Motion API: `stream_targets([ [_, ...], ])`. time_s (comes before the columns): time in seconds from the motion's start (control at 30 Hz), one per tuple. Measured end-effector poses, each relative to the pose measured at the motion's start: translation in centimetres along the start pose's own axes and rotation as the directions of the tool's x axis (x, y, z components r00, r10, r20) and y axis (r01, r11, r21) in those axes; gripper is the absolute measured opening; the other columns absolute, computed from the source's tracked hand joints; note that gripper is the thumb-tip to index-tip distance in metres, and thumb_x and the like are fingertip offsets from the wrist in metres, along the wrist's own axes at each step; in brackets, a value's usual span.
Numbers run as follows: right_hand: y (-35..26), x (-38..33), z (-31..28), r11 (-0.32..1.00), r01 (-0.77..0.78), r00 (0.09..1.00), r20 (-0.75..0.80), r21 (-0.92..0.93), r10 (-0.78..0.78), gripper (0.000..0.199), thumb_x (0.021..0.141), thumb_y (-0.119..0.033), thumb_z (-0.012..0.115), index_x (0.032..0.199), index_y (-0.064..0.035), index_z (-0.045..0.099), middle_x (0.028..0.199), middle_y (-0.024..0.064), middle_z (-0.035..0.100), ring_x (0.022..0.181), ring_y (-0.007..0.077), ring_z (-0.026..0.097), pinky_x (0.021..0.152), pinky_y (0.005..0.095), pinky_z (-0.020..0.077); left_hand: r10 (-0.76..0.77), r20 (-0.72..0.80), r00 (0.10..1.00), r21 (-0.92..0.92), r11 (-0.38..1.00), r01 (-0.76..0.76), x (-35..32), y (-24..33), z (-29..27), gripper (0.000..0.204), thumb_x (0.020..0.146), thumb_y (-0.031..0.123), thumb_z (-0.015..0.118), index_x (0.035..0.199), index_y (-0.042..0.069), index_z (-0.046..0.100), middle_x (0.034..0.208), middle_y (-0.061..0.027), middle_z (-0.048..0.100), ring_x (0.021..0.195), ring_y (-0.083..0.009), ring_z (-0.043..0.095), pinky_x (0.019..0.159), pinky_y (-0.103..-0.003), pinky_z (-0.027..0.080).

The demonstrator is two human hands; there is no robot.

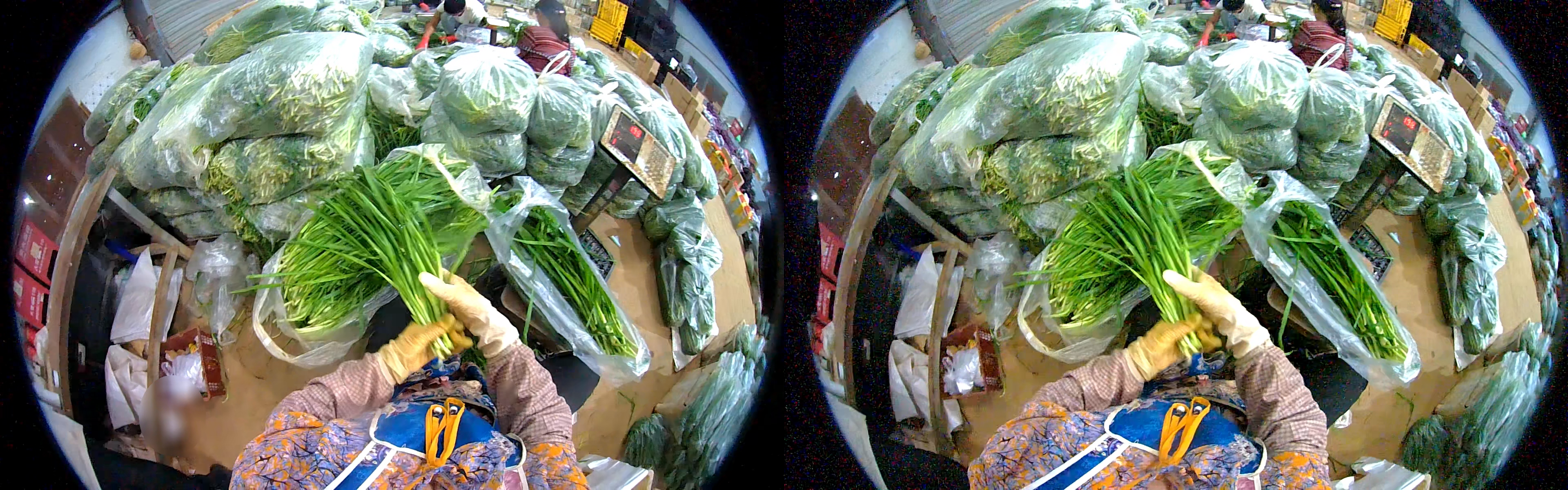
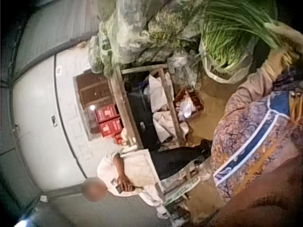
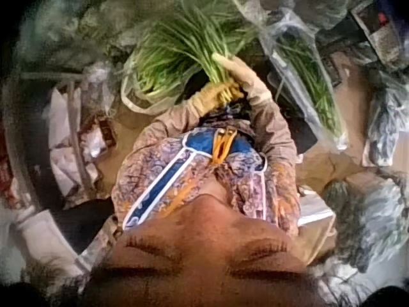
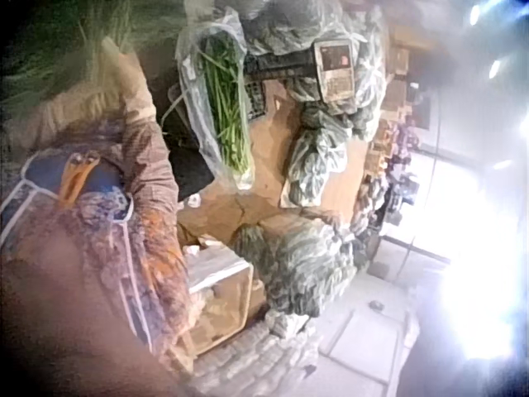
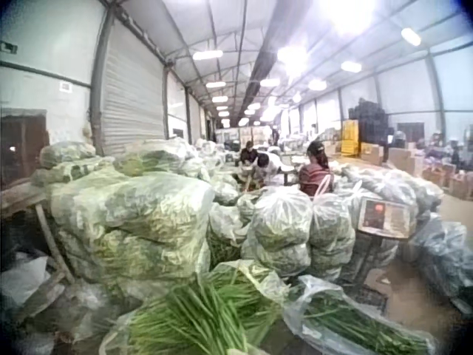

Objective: The person sorts bunches of green onions by hand, places them into plastic bags, and weighs the bags on a digital scale. They tie the bags and organize them on the floor of the market.

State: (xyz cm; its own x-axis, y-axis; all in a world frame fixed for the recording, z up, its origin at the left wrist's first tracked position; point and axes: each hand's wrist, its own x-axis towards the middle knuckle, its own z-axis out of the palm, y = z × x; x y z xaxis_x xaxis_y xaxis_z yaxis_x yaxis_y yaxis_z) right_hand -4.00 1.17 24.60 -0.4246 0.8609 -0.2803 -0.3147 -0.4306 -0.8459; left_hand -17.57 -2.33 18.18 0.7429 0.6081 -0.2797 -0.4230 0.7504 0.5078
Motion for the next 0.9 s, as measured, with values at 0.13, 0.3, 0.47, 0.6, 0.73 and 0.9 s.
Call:
stream_targets([
  [0.13, -0.1, -0.2, -0.8, 0.994, 0.047, 0.999, -0.023, -0.104, -0.049, 0.069, 0.077, -0.030, 0.069, 0.132, -0.0062, 0.034, 0.104, 0.0064, 0.057, 0.084, 0.0168, 0.059, 0.070, 0.0289, 0.0482, -0.027, 0.066, 0.997, 0.226, 0.974, 0.011, 2.7, -4.2, 0.2, 0.031, 0.081, 0.016, 0.064, 0.107, 0.006, 0.054, 0.100, -0.0093, 0.060, 0.087, -0.0237, 0.061, 0.078, -0.037, 0.050],
  [0.3, 1.1, -0.6, -2.5, 0.717, -0.092, 0.966, -0.238, -0.691, -0.106, 0.077, 0.071, -0.017, 0.073, 0.135, -0.0075, 0.031, 0.090, 0.0058, 0.061, 0.072, 0.0129, 0.059, 0.065, 0.0284, 0.0479, 0.103, 0.061, 0.993, 0.737, 0.666, -0.114, 5.5, -6.9, 1.0, 0.033, 0.085, 0.011, 0.055, 0.118, 0.006, 0.051, 0.116, -0.0094, 0.055, 0.111, -0.0234, 0.048, 0.094, -0.034, 0.039],
  [0.47, -2.0, -4.5, -2.5, 0.105, -0.111, 0.888, -0.146, -0.988, -0.436, 0.065, 0.073, -0.012, 0.061, 0.131, -0.0038, 0.034, 0.083, 0.0137, 0.063, 0.069, 0.0246, 0.064, 0.058, 0.0362, 0.0501, -0.048, 0.264, 0.963, 0.965, 0.006, -0.264, 7.6, -2.6, 5.8, 0.040, 0.084, 0.015, 0.057, 0.121, 0.006, 0.048, 0.120, -0.0105, 0.052, 0.114, -0.0227, 0.046, 0.094, -0.036, 0.037],
  [0.6, -5.5, -8.2, 0.2, -0.255, -0.132, 0.850, 0.023, -0.958, -0.527, 0.081, 0.067, -0.005, 0.058, 0.138, -0.0045, 0.019, 0.076, 0.0092, 0.057, 0.066, 0.0245, 0.061, 0.055, 0.0331, 0.0484, 0.514, 0.404, 0.757, 0.907, -0.118, -0.404, 10.4, 1.8, 6.7, 0.050, 0.079, 0.020, 0.063, 0.123, 0.004, 0.044, 0.123, -0.0130, 0.049, 0.114, -0.0235, 0.046, 0.093, -0.038, 0.038],
  [0.73, -7.4, -10.7, -1.7, -0.334, -0.148, 0.763, 0.107, -0.931, -0.637, 0.080, 0.068, -0.005, 0.057, 0.138, -0.0057, 0.020, 0.071, 0.0081, 0.055, 0.061, 0.0234, 0.059, 0.053, 0.0336, 0.0478, 0.814, 0.483, 0.323, 0.853, -0.353, -0.385, 16.7, 5.4, 9.8, 0.062, 0.075, 0.025, 0.069, 0.125, 0.003, 0.041, 0.126, -0.0155, 0.046, 0.114, -0.0243, 0.045, 0.091, -0.039, 0.039],
  [0.9, -5.6, -10.2, -11.7, -0.241, -0.245, 0.658, 0.021, -0.939, -0.753, 0.074, 0.069, 0.002, 0.054, 0.136, -0.0066, 0.024, 0.071, 0.0085, 0.054, 0.066, 0.0252, 0.058, 0.055, 0.0357, 0.0480, 0.404, 0.188, 0.895, 0.903, 0.287, -0.319, 21.0, 12.3, 7.8, 0.034, 0.083, 0.027, 0.061, 0.103, 0.000, 0.058, 0.090, -0.0088, 0.062, 0.080, -0.0201, 0.060, 0.064, -0.028, 0.049],
])
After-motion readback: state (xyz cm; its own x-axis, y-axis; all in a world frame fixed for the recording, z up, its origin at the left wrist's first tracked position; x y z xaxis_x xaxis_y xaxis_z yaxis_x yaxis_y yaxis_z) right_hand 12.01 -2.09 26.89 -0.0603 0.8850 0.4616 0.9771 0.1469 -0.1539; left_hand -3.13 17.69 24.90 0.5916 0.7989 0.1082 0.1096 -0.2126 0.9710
